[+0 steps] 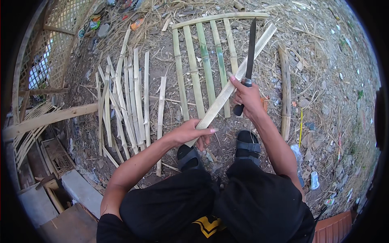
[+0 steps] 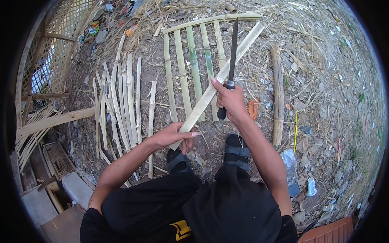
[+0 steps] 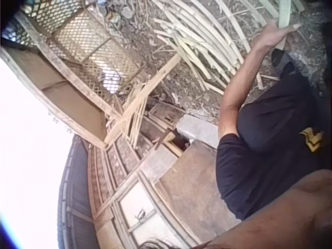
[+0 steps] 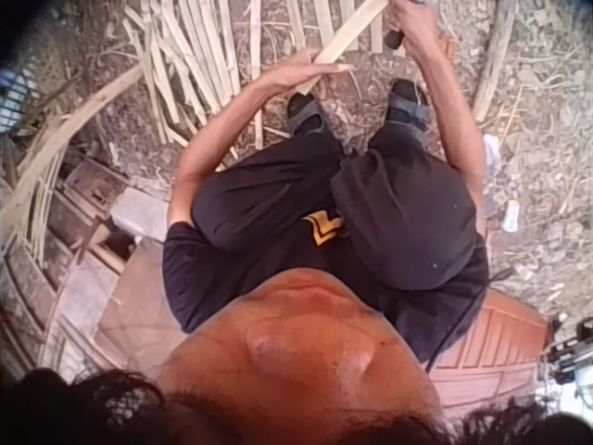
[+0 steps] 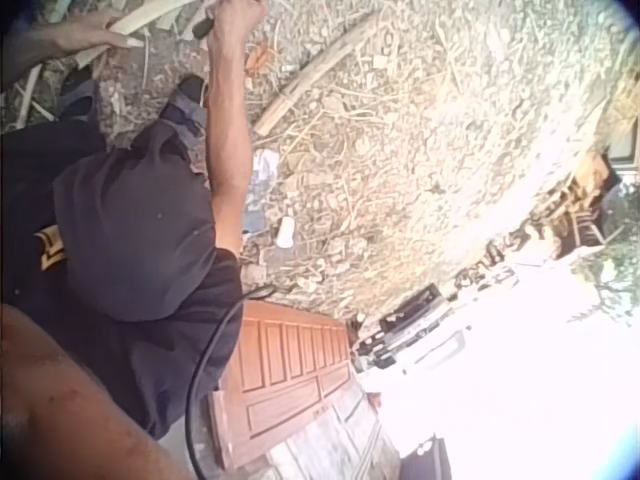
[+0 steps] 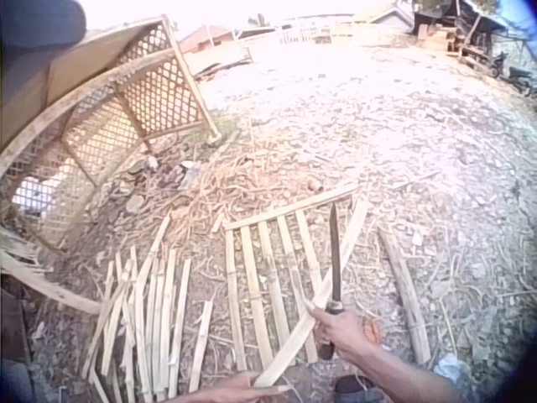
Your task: The person trims bamboo strips using a knife, fits them into a bamboo frame, and secures the frame by inserting a peg and hammering it with a bamboo piece.
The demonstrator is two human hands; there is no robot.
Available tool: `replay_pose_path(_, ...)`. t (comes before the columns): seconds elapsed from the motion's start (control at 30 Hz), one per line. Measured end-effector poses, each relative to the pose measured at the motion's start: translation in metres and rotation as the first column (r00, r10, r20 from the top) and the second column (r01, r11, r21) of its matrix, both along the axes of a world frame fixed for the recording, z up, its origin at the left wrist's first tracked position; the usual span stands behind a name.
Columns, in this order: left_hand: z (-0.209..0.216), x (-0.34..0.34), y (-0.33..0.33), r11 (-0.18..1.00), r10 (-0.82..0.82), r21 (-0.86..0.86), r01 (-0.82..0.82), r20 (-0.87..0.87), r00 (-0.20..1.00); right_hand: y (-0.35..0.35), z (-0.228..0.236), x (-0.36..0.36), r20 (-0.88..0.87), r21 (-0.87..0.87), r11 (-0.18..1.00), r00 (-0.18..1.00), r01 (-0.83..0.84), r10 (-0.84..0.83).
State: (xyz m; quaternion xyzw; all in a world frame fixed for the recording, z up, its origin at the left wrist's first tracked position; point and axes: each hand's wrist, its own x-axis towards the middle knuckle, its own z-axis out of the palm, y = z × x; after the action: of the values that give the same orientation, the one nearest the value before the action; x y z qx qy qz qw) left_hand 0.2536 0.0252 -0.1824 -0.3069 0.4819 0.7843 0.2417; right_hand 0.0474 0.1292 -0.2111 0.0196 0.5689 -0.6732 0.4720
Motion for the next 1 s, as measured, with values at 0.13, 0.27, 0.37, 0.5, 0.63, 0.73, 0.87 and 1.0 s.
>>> replay_pose_path(0.13, -0.001, -0.001, -0.006, 0.999, -0.045, -0.009, 0.045, 0.034, 0.998, -0.005, 0.000, -0.012, -0.139, 0.040, 0.999, 0.990, 0.019, -0.014)
replay_pose_path(0.27, 0.004, -0.008, -0.010, 0.995, 0.061, -0.086, -0.056, 0.055, 0.997, 0.005, -0.025, -0.009, -0.593, 0.342, 0.940, 0.773, -0.010, 0.224)
replay_pose_path(0.37, 0.003, -0.011, -0.016, 0.987, 0.158, -0.052, -0.153, 0.108, 0.982, 0.016, -0.017, 0.017, -0.718, 0.493, 0.869, 0.547, -0.037, 0.430)
replay_pose_path(0.5, -0.002, -0.019, -0.027, 0.987, 0.160, 0.006, -0.160, 0.045, 0.986, 0.018, -0.018, 0.034, -0.759, 0.561, 0.806, 0.270, -0.189, 0.592)
replay_pose_path(0.63, 0.004, -0.029, -0.038, 0.986, 0.166, -0.004, -0.166, 0.039, 0.985, 0.007, -0.014, 0.037, -0.753, 0.572, 0.784, 0.223, -0.240, 0.619)
replay_pose_path(0.73, 0.008, -0.034, -0.041, 0.986, 0.167, 0.007, -0.167, 0.021, 0.986, 0.002, -0.012, 0.032, -0.759, 0.576, 0.777, 0.185, -0.254, 0.624)
replay_pose_path(0.87, 0.009, -0.035, -0.048, 0.978, 0.182, 0.099, -0.182, 0.007, 0.983, -0.007, -0.017, 0.024, -0.751, 0.611, 0.759, 0.137, -0.225, 0.646)
replay_pose_path(1.0, 0.008, -0.039, -0.047, 0.972, 0.193, 0.133, -0.192, 0.007, 0.981, -0.015, -0.032, 0.011, -0.762, 0.626, 0.759, 0.068, -0.179, 0.644)
